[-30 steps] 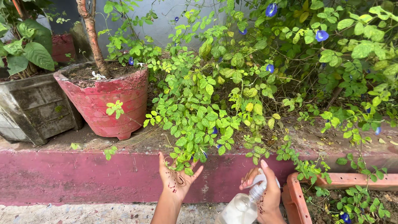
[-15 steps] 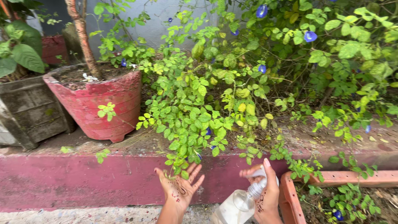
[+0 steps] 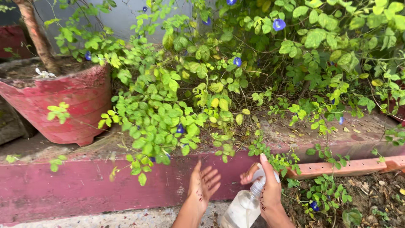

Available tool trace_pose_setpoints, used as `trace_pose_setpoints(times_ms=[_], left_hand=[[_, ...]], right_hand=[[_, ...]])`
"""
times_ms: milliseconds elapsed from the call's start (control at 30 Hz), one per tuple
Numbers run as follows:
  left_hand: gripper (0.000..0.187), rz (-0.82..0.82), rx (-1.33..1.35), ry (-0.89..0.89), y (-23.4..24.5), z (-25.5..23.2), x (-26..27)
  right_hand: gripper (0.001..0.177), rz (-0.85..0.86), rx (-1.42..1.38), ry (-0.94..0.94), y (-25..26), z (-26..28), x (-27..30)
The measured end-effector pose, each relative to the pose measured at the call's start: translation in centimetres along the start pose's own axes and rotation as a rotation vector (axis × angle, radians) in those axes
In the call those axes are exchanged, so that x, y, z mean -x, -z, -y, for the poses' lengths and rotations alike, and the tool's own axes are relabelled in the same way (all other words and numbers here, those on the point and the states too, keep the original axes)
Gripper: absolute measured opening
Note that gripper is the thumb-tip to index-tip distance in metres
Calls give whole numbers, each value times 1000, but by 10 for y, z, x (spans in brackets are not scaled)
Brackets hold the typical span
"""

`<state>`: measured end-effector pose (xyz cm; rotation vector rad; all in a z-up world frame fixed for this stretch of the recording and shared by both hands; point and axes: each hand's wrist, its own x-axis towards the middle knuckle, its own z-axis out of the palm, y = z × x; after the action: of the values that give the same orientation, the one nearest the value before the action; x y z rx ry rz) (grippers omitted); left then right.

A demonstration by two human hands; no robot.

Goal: The person sprays water on a plant and its blue flowers using a spray bottle while touching the leaves by hand.

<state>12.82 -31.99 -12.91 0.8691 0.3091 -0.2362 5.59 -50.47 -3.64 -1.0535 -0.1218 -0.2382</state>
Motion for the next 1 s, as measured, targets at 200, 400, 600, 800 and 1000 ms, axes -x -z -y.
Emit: trace_pose_setpoints(times_ms=[200, 400, 600, 800, 1000], left_hand=[[88, -23, 29, -25, -62, -19, 28], [85, 41, 130, -63, -89, -30, 39], [87, 132, 263, -146, -94, -27, 47], [88, 122, 208, -67, -78, -27, 52], [76, 194, 347, -50, -74, -23, 37]], right_hand=[[51, -151, -74, -139, 14, 7, -10], [64, 149, -119, -13, 48, -11, -14], [49, -72, 48, -67, 49, 2, -10], [62, 213, -91, 51, 52, 4, -10], [55, -167, 111, -115, 34, 18, -4]])
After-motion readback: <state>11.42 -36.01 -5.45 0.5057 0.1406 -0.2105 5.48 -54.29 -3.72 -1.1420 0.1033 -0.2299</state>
